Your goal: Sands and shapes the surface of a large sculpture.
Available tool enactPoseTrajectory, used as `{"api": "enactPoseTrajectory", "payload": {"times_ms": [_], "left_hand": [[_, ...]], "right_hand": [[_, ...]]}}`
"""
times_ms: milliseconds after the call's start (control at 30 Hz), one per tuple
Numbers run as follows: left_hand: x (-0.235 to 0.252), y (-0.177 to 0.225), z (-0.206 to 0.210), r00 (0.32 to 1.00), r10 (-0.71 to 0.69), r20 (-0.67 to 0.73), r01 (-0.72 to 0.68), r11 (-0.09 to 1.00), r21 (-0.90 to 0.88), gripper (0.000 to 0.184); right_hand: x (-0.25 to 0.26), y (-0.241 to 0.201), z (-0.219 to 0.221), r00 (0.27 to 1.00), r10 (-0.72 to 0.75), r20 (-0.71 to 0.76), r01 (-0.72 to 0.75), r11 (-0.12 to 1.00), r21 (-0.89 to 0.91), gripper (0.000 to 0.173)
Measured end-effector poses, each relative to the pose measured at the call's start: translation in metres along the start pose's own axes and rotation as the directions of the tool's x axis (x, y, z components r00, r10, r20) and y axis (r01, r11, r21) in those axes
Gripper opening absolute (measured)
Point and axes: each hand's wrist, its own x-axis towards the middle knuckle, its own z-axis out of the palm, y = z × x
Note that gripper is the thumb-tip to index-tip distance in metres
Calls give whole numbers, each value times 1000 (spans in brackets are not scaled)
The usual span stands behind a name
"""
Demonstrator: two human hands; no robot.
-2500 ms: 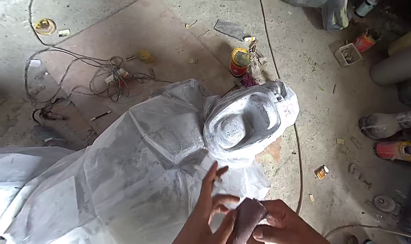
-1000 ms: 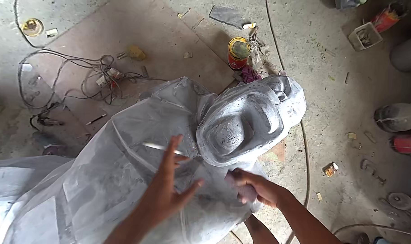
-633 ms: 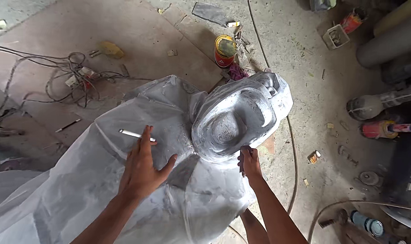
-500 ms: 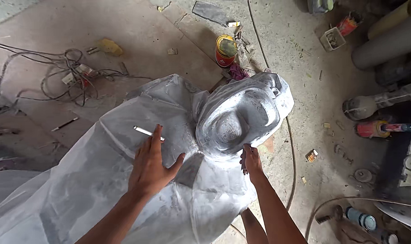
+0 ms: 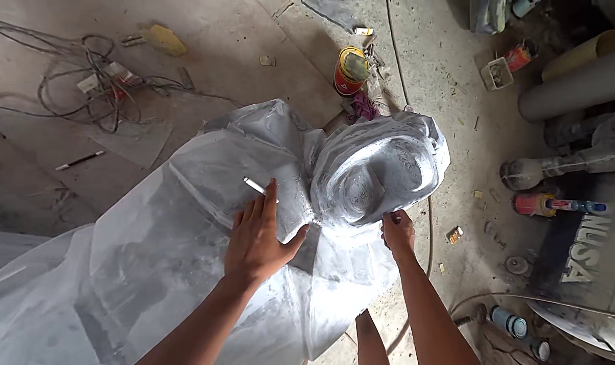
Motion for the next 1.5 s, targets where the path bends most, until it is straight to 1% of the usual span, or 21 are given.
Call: {"api": "enactPoseTrajectory", "payload": {"times_ms": [67,167,333,433,500,567,667,833,900,967,1033,1100,1167,1233,1300,1367,1500], "left_hand": [[0,0,-1,1000,-6,7,6,1000,6,117],[0,1,-2,1000,-11,14,11,1000,3,117],[0,1,-4,1000,-5,11,6,1000,-10,116],[1,1,-4,1000,-2,5,2,1000,-21,116],[0,2,-4,1000,-7,9,7,1000,-21,116],[1,2,-4,1000,-7,8,7,1000,-17,117],[2,1,-3,1000,11,-4,-12,1000,-22,118],[2,1,-4,1000,6,1,-6,1000,-27,118],[3,1,-3,1000,5,2,-5,1000,-27,118],[3,1,-3,1000,5,10,-5,1000,-28,118],[3,1,-2,1000,6,2,-6,999,-32,117],[4,0,-2,1000,5,-5,-6,999,-35,117],[4,1,-2,1000,5,0,-5,999,-44,117],[3,1,-1,1000,7,-6,-7,999,-44,117],[2,1,-2,1000,11,-7,-11,999,-37,117],[2,0,-2,1000,12,-7,-12,999,-32,117],[3,1,-3,1000,6,-1,-7,999,-42,117]], "right_hand": [[1,1,3,1000,-25,-11,25,998,-55,25],[5,-2,0,998,-56,19,58,994,-90,24],[-1,-8,0,999,-22,42,19,998,59,20],[-2,-13,-7,995,-20,97,13,997,73,19],[5,-11,-10,997,-16,79,11,998,69,18],[3,-11,-6,998,-2,69,-6,995,104,18],[-6,-12,-5,993,2,117,-16,992,123,19],[0,-11,-2,999,18,47,-26,984,177,18],[-6,-12,-3,996,20,88,-33,987,157,18],[-1,-12,-10,992,-13,127,0,995,98,18],[8,-11,-15,995,-29,92,22,997,68,19],[7,-8,-8,998,-27,65,21,995,100,20],[-4,-8,-4,994,-16,104,3,992,123,21],[-6,-12,-7,991,-16,134,2,994,110,19],[3,-10,-12,995,-33,89,23,995,102,20],[4,-7,-6,999,-34,39,29,992,123,20],[-8,-10,-4,996,-33,87,22,992,125,18]]}}
